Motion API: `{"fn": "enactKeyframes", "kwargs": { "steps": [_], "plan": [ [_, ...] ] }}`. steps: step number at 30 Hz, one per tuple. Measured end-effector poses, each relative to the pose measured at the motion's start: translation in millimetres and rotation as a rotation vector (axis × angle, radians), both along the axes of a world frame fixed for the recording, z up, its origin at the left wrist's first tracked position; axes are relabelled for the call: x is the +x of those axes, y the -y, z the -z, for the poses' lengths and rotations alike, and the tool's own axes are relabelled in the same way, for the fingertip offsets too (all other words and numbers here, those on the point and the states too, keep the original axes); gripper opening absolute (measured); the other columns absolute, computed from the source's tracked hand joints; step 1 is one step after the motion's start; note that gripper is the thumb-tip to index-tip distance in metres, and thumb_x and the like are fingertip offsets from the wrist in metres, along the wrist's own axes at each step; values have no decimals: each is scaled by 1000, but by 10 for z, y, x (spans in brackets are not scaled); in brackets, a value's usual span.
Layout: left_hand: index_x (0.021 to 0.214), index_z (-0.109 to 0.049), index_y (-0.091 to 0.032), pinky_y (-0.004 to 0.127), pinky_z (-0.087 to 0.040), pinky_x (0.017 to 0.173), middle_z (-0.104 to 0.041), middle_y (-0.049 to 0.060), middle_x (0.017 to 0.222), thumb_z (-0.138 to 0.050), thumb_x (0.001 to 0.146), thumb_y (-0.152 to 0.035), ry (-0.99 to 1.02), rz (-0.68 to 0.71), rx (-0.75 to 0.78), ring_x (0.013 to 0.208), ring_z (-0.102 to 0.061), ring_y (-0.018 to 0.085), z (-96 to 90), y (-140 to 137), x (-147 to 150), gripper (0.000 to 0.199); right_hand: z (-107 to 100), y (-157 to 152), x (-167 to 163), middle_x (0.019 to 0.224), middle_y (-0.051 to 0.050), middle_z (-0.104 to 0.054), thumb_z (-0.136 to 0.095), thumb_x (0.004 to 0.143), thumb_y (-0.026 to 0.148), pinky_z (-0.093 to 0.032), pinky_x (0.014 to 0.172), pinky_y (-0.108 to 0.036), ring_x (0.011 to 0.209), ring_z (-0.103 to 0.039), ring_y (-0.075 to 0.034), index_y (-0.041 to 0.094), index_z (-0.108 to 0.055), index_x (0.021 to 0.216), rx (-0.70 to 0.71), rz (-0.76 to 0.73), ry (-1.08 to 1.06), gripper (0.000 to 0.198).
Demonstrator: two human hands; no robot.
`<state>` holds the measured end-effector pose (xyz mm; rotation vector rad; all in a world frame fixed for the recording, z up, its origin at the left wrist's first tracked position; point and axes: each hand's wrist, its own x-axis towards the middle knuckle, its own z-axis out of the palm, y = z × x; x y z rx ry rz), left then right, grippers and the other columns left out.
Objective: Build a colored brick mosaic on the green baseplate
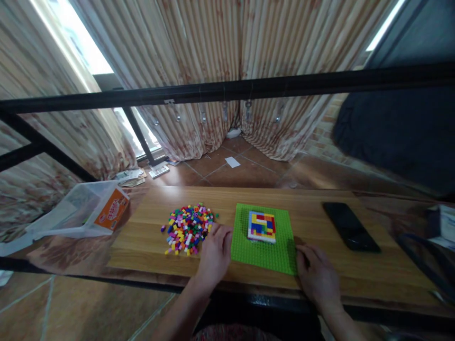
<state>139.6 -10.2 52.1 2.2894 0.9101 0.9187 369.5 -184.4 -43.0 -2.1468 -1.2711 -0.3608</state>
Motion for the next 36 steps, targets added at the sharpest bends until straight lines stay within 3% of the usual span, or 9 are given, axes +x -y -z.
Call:
{"fn": "enactKeyframes", "kwargs": {
  "steps": [4, 11, 18, 29, 36],
  "plan": [
    [93, -64, -20, 26, -51, 71, -64, 5, 86, -46, 93, -20, 64, 74, -106, 81, -62, 16, 281, 332, 50, 18, -79, -33, -9, 99, -12, -67, -43, 92, 34, -50, 82, -36, 90, -62, -23, 17, -68, 95, 29, 18, -92, 30],
    [93, -64, -20, 27, -53, 74, -66, 5, 88, -47, 92, -18, 99, 136, -90, 82, -63, 15, 485, 222, 148, 17, -326, -303, -79, 88, -8, -69, -48, 88, 33, -49, 74, -34, 78, -63, -21, 18, -68, 90, 28, 113, -402, 26],
    [93, -63, -20, 27, -52, 76, -65, 6, 89, -49, 91, -18, 59, 158, -82, 84, -63, 16, 535, 223, 136, 14, -243, -463, -268, 93, -10, -67, -46, 90, 25, -46, 81, -35, 89, -61, -22, 17, -69, 92, 7, 109, -176, 25],
    [92, -64, -20, 26, -52, 76, -66, 5, 90, -50, 90, -17, 63, 141, -107, 84, -63, 15, 542, 235, 155, 14, -228, -456, -235, 90, -9, -67, -46, 90, 25, -45, 78, -33, 85, -60, -21, 17, -69, 93, 10, 69, -159, 24],
    [92, -64, -21, 26, -53, 73, -65, 4, 89, -49, 91, -19, 107, -38, -39, 83, -63, 15, 466, 199, -50, 16, -196, -439, -207, 91, -10, -67, -44, 91, 29, -45, 76, -34, 82, -59, -21, 17, -68, 93, 14, 46, -149, 27]
  ]
}}
